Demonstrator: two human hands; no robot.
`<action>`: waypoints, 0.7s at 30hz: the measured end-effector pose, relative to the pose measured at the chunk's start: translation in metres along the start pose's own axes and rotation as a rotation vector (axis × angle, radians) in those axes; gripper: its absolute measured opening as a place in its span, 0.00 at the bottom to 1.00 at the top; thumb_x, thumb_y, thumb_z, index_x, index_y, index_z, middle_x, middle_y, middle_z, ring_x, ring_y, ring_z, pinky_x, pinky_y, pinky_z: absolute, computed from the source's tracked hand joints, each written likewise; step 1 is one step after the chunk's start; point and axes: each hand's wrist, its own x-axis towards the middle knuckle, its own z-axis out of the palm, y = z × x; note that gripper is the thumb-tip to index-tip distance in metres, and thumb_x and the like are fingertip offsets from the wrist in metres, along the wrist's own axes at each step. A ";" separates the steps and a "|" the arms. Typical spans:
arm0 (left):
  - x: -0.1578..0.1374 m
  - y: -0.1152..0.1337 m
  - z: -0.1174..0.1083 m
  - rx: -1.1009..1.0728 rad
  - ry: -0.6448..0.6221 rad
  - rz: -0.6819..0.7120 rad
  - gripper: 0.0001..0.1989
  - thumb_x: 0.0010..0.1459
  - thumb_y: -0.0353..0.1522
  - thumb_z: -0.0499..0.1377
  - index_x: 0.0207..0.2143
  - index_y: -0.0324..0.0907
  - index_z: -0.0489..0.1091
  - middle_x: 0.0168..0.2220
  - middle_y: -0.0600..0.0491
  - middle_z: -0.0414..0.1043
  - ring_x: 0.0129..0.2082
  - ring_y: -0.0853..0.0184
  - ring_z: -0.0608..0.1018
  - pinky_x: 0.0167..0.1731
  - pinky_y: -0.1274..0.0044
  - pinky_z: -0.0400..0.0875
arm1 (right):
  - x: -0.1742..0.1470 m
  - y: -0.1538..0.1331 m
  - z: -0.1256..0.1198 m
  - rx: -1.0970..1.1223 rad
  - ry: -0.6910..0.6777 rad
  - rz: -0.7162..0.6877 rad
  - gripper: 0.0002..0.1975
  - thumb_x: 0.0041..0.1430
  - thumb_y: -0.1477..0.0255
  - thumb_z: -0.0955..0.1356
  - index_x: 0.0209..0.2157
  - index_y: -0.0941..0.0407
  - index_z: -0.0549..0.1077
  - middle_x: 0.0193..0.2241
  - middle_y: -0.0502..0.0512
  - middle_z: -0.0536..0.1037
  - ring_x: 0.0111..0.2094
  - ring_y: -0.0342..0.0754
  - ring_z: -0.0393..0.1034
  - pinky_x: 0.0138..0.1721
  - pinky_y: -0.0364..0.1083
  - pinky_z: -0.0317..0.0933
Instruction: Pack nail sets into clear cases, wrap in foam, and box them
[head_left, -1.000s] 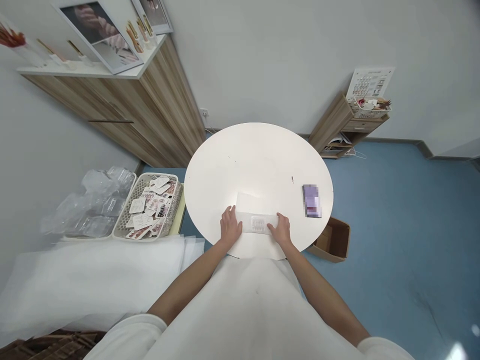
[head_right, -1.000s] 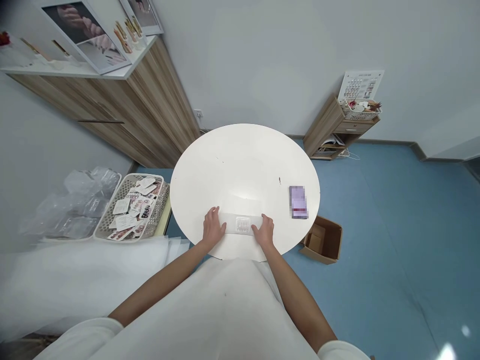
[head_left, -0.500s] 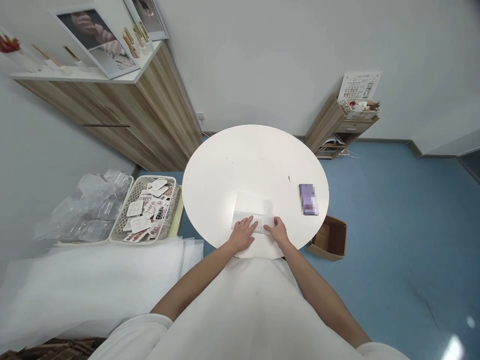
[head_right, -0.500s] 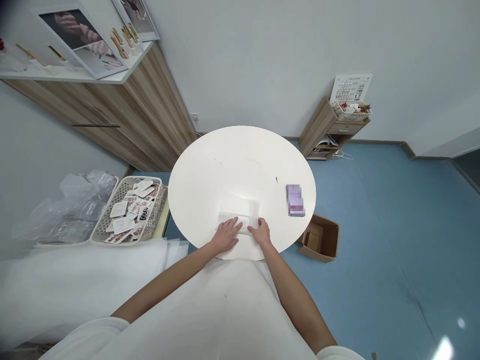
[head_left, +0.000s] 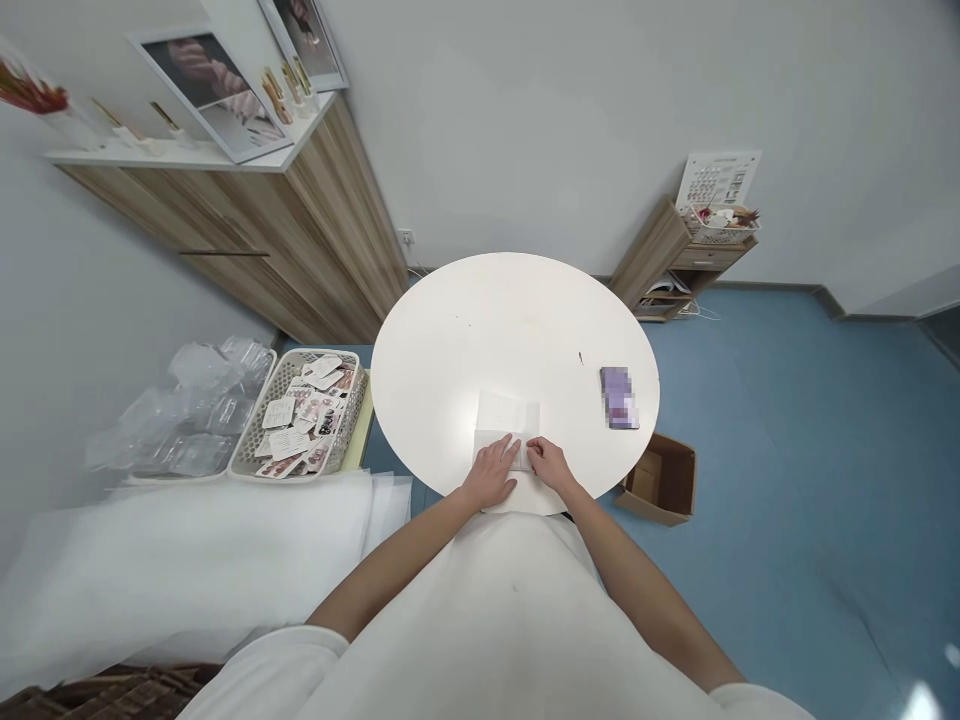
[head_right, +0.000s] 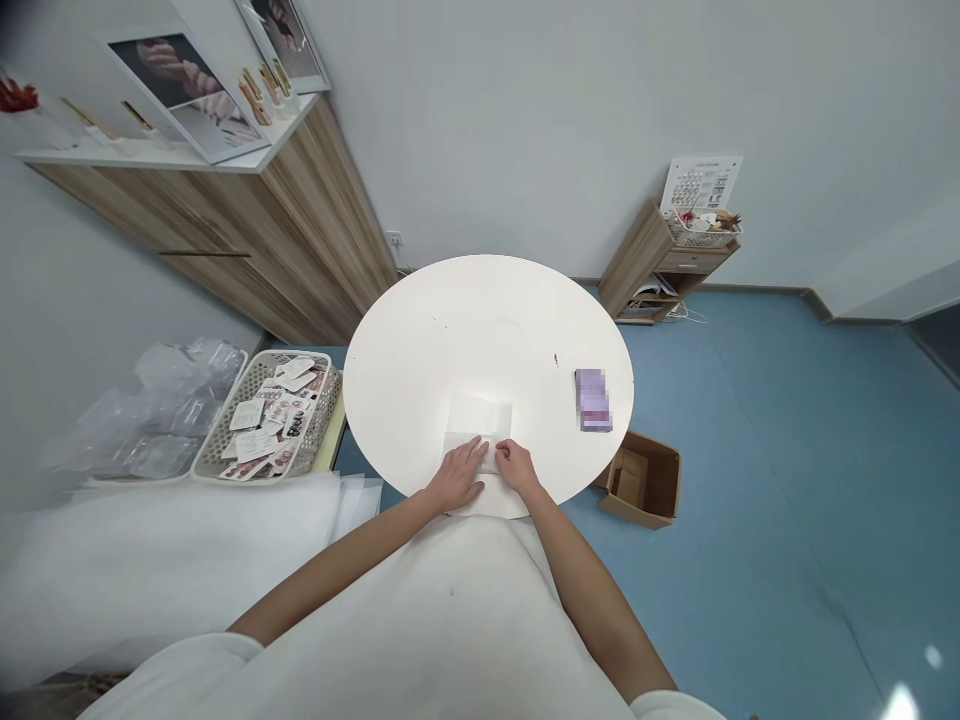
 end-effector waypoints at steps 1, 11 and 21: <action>0.000 0.001 -0.001 0.015 -0.002 0.021 0.35 0.50 0.35 0.52 0.59 0.44 0.39 0.61 0.45 0.40 0.57 0.57 0.51 0.51 0.64 0.47 | 0.001 0.001 -0.001 -0.031 -0.001 -0.023 0.12 0.51 0.70 0.58 0.35 0.56 0.68 0.27 0.50 0.70 0.29 0.43 0.66 0.33 0.44 0.60; -0.013 0.002 0.007 -0.054 0.058 -0.264 0.33 0.48 0.36 0.54 0.56 0.46 0.47 0.61 0.46 0.38 0.59 0.53 0.46 0.52 0.61 0.43 | -0.002 0.002 0.005 -0.480 0.022 -0.146 0.23 0.54 0.73 0.58 0.54 0.56 0.55 0.44 0.59 0.61 0.32 0.45 0.65 0.32 0.44 0.58; -0.018 -0.009 0.012 -0.879 0.282 -0.971 0.35 0.47 0.39 0.55 0.55 0.39 0.44 0.55 0.42 0.50 0.52 0.62 0.62 0.43 0.74 0.62 | -0.008 0.001 0.023 -0.450 -0.010 -0.122 0.25 0.55 0.72 0.58 0.56 0.54 0.51 0.45 0.58 0.58 0.31 0.43 0.64 0.34 0.43 0.59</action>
